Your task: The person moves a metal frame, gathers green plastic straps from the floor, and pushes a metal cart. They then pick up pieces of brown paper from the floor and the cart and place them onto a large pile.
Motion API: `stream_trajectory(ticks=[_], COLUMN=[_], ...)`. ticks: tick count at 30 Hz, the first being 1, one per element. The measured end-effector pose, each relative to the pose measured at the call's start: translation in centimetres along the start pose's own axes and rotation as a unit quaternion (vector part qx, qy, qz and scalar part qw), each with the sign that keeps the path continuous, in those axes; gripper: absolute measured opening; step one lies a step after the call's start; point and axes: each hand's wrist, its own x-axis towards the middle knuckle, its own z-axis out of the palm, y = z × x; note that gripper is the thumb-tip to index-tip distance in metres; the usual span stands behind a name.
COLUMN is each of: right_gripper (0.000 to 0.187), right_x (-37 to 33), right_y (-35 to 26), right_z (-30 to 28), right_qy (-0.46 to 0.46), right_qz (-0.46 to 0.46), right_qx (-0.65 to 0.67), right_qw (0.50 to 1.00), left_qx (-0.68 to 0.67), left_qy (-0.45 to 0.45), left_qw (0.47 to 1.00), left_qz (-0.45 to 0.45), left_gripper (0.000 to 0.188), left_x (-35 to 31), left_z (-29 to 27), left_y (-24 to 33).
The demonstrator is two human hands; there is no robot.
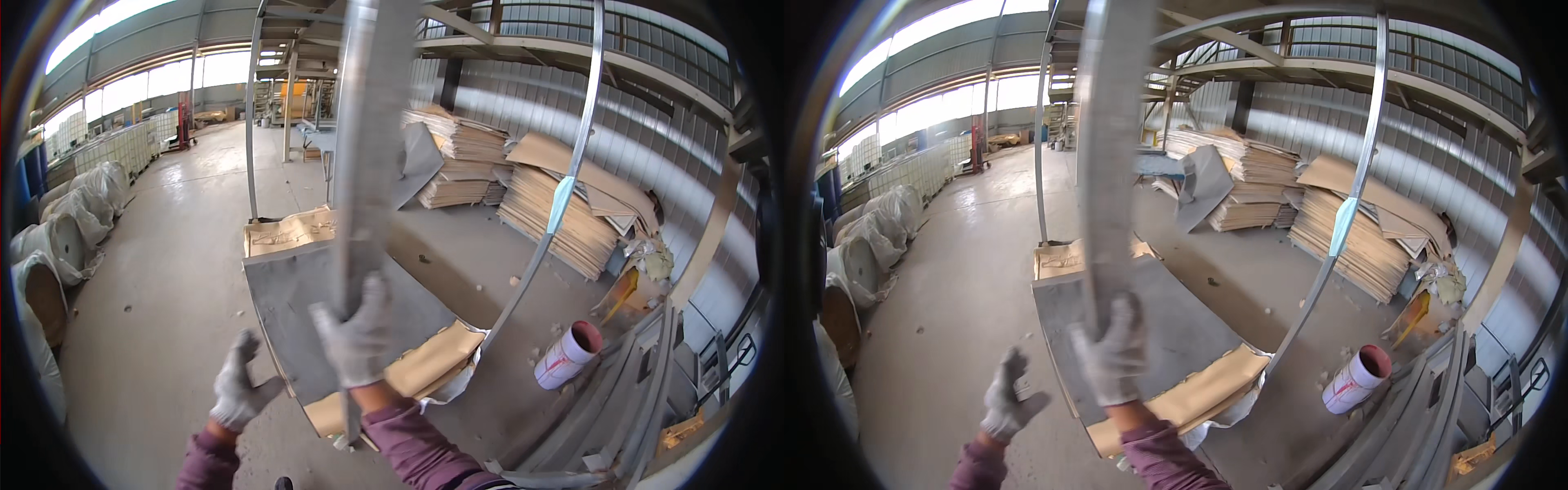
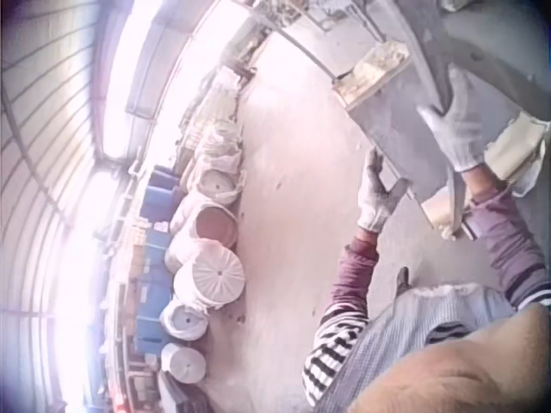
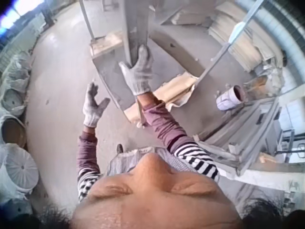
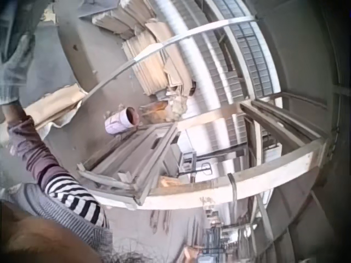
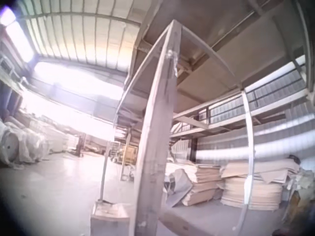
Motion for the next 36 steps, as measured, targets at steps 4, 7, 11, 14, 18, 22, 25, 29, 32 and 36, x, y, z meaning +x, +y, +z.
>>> stream_trajectory(ticks=[4, 7, 11, 14, 18, 22, 25, 29, 32, 36], right_gripper=[0.096, 0.093, 0.088, 0.084, 0.069, 0.051, 0.045, 0.052, 0.059, 0.039], right_x=[7.0, 11.6, 16.4, 18.6, 21.2, 22.0, 21.9, 22.5, 17.7, 3.3], right_y=[4.9, 10.7, 15.7, 24.5, 32.6, 37.0, 37.2, 36.3, 41.6, 52.5], right_z=[1.1, 2.1, 0.8, -1.7, -4.7, -9.0, -12.7, 2.0, 11.8, 29.1], right_qy=[0.095, 0.167, 0.247, 0.298, 0.309, 0.316, 0.386, 0.457, 0.394, 0.351], right_qz=[0.101, 0.099, 0.200, 0.147, 0.174, 0.201, 0.367, 0.251, 0.300, 0.261], right_qx=[0.034, -0.132, -0.206, -0.219, -0.238, -0.397, 0.006, -0.528, -0.509, -0.609], right_qw=[0.990, 0.972, 0.926, 0.918, 0.904, 0.838, 0.846, 0.670, 0.705, 0.661], left_qx=[-0.224, 0.033, 0.054, 0.001, -0.042, -0.036, -0.021, 0.099, 0.100, 0.057], left_qy=[0.180, 0.259, 0.308, 0.344, 0.276, 0.204, 0.193, 0.258, 0.275, 0.215], left_qw=[0.929, 0.938, 0.922, 0.916, 0.942, 0.952, 0.953, 0.927, 0.937, 0.966], left_qz=[-0.232, -0.227, -0.227, -0.206, -0.184, -0.223, -0.234, -0.252, -0.192, -0.135], left_gripper=[0.068, 0.061, 0.058, 0.057, 0.055, 0.050, 0.049, 0.063, 0.070, 0.073], left_x=[-1.5, -1.8, 1.5, 11.0, 26.4, 42.4, 51.5, 60.1, 68.3, 84.1], left_z=[-14.4, -24.5, -33.3, -33.1, -27.7, -22.8, -23.0, -29.9, -33.9, -29.6], left_y=[-18.4, -28.2, -39.1, -41.5, -43.7, -46.6, -54.6, -61.5, -68.4, -73.9])
